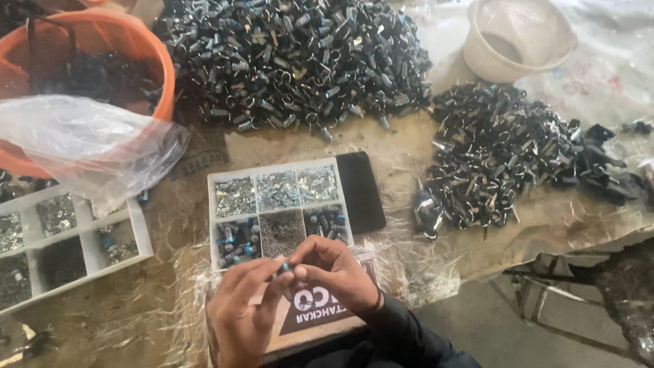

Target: The person sits at a workshop table and assembles small metal valve components by hand, picking parts from a compartment organizer box and fitting them together one at a time, placing finished assemblies aside and reaching for more parts from piles on the table.

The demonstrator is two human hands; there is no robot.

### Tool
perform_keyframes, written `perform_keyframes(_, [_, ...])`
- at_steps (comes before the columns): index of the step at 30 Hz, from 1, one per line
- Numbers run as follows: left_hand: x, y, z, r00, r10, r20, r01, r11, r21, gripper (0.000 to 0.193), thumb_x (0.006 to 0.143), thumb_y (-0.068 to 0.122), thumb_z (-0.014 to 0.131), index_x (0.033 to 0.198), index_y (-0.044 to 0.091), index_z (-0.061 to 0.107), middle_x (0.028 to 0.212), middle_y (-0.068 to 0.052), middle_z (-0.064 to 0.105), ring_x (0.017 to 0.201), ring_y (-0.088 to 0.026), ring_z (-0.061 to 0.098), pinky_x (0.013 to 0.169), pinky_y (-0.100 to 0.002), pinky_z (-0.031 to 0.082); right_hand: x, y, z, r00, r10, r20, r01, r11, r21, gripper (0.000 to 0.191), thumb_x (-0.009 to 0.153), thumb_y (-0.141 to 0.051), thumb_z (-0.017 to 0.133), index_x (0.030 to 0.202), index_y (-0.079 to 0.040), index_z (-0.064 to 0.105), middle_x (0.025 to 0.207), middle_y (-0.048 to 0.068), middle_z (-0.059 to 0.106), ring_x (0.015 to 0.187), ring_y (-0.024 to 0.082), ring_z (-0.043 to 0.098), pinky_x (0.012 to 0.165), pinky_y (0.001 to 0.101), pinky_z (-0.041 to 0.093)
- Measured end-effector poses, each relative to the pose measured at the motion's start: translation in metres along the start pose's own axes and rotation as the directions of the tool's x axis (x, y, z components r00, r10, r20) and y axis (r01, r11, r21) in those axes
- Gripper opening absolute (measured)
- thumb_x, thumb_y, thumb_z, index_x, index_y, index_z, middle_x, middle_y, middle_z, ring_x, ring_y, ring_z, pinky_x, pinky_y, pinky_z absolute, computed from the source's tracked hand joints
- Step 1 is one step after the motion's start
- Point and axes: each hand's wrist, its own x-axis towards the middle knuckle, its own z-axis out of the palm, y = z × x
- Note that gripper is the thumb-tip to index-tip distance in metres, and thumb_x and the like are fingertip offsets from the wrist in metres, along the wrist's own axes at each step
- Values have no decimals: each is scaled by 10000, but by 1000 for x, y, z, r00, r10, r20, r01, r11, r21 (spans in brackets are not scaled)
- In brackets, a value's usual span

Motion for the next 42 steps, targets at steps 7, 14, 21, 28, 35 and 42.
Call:
perform_keyframes(7, [-10,-19,17,982,189,8,-189,982,-10,425,770,116,828,1185,98,736,1166,-85,738,1020,-257,740,836,-344,592,-1,8,-3,996,-8,-90,-2,994,-109,148,989,-61,699,1099,11,631,1028,40,697,962,96,661,851,269,545])
perform_keyframes(14, [11,-39,20,967,248,-55,-243,966,87,400,900,138,751,1275,23,673,1231,-170,699,1094,-317,708,913,-383,583,32,-25,0,989,-136,63,149,915,-375,172,952,-72,693,1122,-79,669,1150,-13,648,1041,98,663,887,275,577])
perform_keyframes(21, [32,-48,27,993,109,-36,-101,981,167,456,930,197,721,1325,-16,638,1221,-188,692,1109,-334,659,933,-415,524,71,-27,5,907,-382,181,143,-126,-982,137,864,-154,748,975,-74,739,960,87,626,930,265,614,737,375,499])
perform_keyframes(28, [31,-53,28,989,139,-53,-135,987,82,434,910,206,749,1285,13,650,1206,-158,713,1103,-329,671,932,-407,530,69,-30,0,844,-491,216,256,15,-967,129,894,-132,713,999,-70,756,943,83,716,869,269,679,756,364,539])
perform_keyframes(35, [22,-61,27,988,144,-52,-142,989,33,401,886,142,799,1250,35,670,1201,-133,712,1129,-327,679,964,-410,546,70,-11,-9,867,-496,35,210,302,-930,139,908,-143,777,979,-25,755,883,94,735,754,174,721,688,281,563])
perform_keyframes(42, [21,-56,23,988,120,-94,-120,993,0,427,842,120,842,1232,63,680,1211,-108,717,1107,-294,709,935,-380,578,70,-2,-23,969,-245,-17,164,699,-696,122,991,-106,708,986,13,732,938,31,704,858,73,631,741,235,521])
